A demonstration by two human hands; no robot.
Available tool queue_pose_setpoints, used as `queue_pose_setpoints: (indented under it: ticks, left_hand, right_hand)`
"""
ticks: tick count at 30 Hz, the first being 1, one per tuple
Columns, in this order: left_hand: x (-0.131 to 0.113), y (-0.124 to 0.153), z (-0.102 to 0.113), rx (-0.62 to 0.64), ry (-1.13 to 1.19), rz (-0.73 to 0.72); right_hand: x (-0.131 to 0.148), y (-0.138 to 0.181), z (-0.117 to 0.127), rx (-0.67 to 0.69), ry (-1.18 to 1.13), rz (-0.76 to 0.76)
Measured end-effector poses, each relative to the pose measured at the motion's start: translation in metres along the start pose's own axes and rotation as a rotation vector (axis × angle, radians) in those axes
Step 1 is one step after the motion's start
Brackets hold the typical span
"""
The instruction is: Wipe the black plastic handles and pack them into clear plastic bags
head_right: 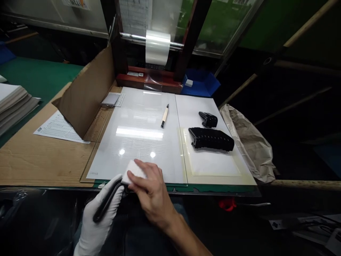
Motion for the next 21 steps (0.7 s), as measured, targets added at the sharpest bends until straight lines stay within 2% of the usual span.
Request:
queue_pose_setpoints:
  ticks: [3,6,9,11,12,13,15,17,19,20,21]
  left_hand:
    - [-0.009,0.003,0.017,-0.076,-0.021,-0.103]
    - [-0.017,0.003,0.026,-0.117,0.002,0.002]
    - [-0.038,0.009,0.032,-0.187,0.069,0.056]
    - [-0.050,0.014,0.034,-0.220,0.108,0.062]
    - [-0.053,0.015,0.034,-0.221,0.115,0.070]
    - [-0.053,0.015,0.035,-0.225,0.107,0.088]
    - [-0.048,0.012,0.036,-0.229,0.059,0.143]
    - [-0.039,0.004,0.032,-0.171,0.021,0.213]
    - [-0.027,-0.007,0.018,-0.063,0.067,0.341]
    - [-0.024,-0.012,0.005,0.010,0.141,0.414]
    - [-0.024,-0.017,-0.011,0.082,0.229,0.478]
  right_hand:
    - [0.001,-0.017,-0.012,0.037,-0.006,0.019]
    - [-0.019,-0.065,-0.018,0.008,-0.080,-0.087]
    - [-0.041,-0.117,-0.013,-0.043,-0.139,-0.178]
    - [-0.046,-0.130,-0.003,-0.090,-0.148,-0.204]
    - [-0.046,-0.126,0.004,-0.128,-0.152,-0.215]
    - [-0.043,-0.113,0.012,-0.174,-0.153,-0.217]
    - [-0.032,-0.065,0.031,-0.291,-0.122,-0.167]
    - [-0.018,0.005,0.051,-0.422,-0.030,-0.060]
    - [-0.018,0.079,0.057,-0.427,0.044,0.008]
    - [-0.032,0.116,0.061,-0.457,0.052,-0.048]
    - [-0.058,0.158,0.072,-0.602,0.055,-0.225]
Point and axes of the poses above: each hand's wrist, its own y-axis away from the middle knuckle, its own z-axis out of the back of the hand, x = y × z, the point moved 9 cm from there along -y, towards the middle knuckle, and after that the axes turned 10 degrees about z, right-handed, at the moved point
